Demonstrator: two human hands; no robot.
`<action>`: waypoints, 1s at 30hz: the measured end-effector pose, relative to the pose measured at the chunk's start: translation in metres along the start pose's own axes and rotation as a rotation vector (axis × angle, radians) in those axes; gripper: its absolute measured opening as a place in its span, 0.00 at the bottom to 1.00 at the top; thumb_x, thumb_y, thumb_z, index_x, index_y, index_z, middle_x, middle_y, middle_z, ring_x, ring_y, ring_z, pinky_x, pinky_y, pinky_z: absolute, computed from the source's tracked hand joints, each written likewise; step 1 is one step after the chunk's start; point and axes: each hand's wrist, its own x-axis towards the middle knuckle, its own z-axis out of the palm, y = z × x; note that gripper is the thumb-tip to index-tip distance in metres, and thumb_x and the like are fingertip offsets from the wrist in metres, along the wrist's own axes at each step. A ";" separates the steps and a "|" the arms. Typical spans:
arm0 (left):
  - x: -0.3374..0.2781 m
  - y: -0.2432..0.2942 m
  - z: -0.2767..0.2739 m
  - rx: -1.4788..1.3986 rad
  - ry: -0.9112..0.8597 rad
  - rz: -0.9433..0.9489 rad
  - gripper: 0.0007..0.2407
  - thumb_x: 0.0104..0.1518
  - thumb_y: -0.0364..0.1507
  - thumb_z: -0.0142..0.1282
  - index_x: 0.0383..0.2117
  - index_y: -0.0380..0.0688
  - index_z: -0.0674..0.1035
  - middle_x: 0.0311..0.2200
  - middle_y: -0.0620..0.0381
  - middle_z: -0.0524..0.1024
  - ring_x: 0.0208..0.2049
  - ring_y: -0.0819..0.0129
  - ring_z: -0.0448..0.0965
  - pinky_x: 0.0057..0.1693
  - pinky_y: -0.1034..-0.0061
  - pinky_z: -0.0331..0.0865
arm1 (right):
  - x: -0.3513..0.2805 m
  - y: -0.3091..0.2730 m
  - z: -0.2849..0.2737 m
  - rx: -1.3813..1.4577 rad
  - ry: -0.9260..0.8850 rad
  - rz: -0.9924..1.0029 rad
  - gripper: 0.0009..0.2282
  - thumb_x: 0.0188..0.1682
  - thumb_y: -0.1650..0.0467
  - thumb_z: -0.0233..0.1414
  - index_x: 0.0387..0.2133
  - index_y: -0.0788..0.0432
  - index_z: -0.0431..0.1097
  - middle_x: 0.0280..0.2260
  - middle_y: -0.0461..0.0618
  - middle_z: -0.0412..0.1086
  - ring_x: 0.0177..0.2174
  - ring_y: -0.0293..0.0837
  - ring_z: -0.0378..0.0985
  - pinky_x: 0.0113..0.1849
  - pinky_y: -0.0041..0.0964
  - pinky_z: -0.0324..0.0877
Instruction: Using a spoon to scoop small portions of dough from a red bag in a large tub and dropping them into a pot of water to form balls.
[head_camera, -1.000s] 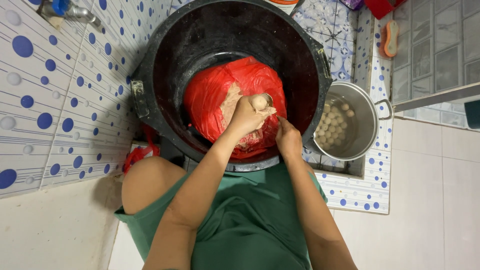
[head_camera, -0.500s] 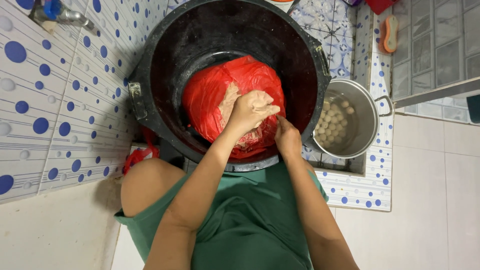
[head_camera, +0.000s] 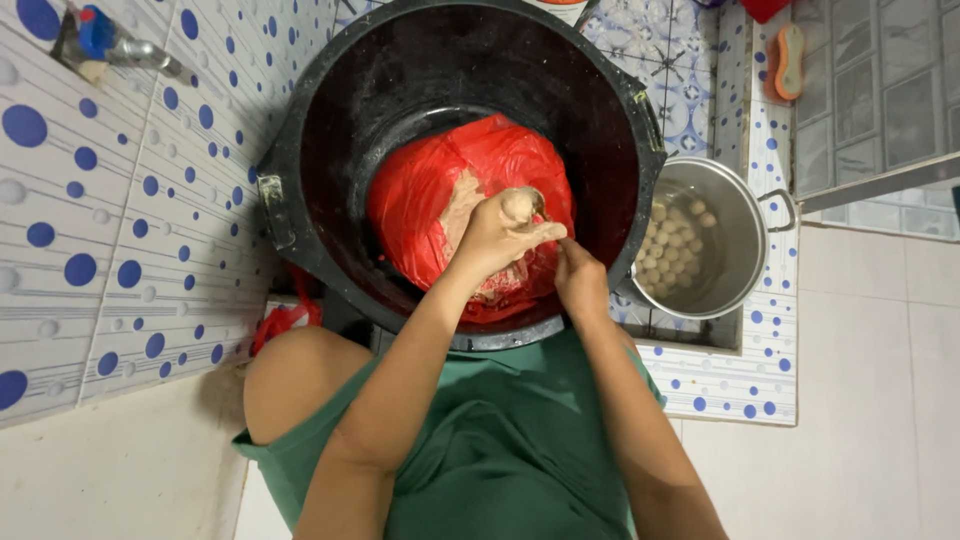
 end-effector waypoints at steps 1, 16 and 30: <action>0.003 -0.007 -0.004 0.004 -0.003 -0.003 0.13 0.42 0.25 0.77 0.25 0.34 0.79 0.17 0.47 0.76 0.20 0.72 0.75 0.26 0.77 0.73 | 0.003 0.009 0.004 0.003 0.001 0.005 0.11 0.55 0.73 0.53 0.48 0.55 0.78 0.33 0.56 0.79 0.36 0.55 0.83 0.37 0.44 0.77; 0.012 -0.049 -0.017 -0.173 -0.016 -0.043 0.17 0.40 0.19 0.76 0.33 0.32 0.77 0.29 0.48 0.81 0.31 0.71 0.84 0.41 0.82 0.82 | 0.012 -0.107 -0.144 -0.106 0.185 -0.303 0.10 0.56 0.77 0.55 0.49 0.59 0.78 0.30 0.52 0.79 0.27 0.49 0.82 0.29 0.39 0.76; 0.013 -0.039 -0.010 -0.070 0.136 -0.238 0.14 0.40 0.21 0.76 0.15 0.44 0.75 0.08 0.58 0.69 0.06 0.74 0.66 0.12 0.78 0.63 | 0.001 -0.114 -0.130 -0.647 0.229 -0.543 0.13 0.51 0.72 0.52 0.48 0.45 0.77 0.21 0.38 0.65 0.16 0.39 0.72 0.19 0.35 0.71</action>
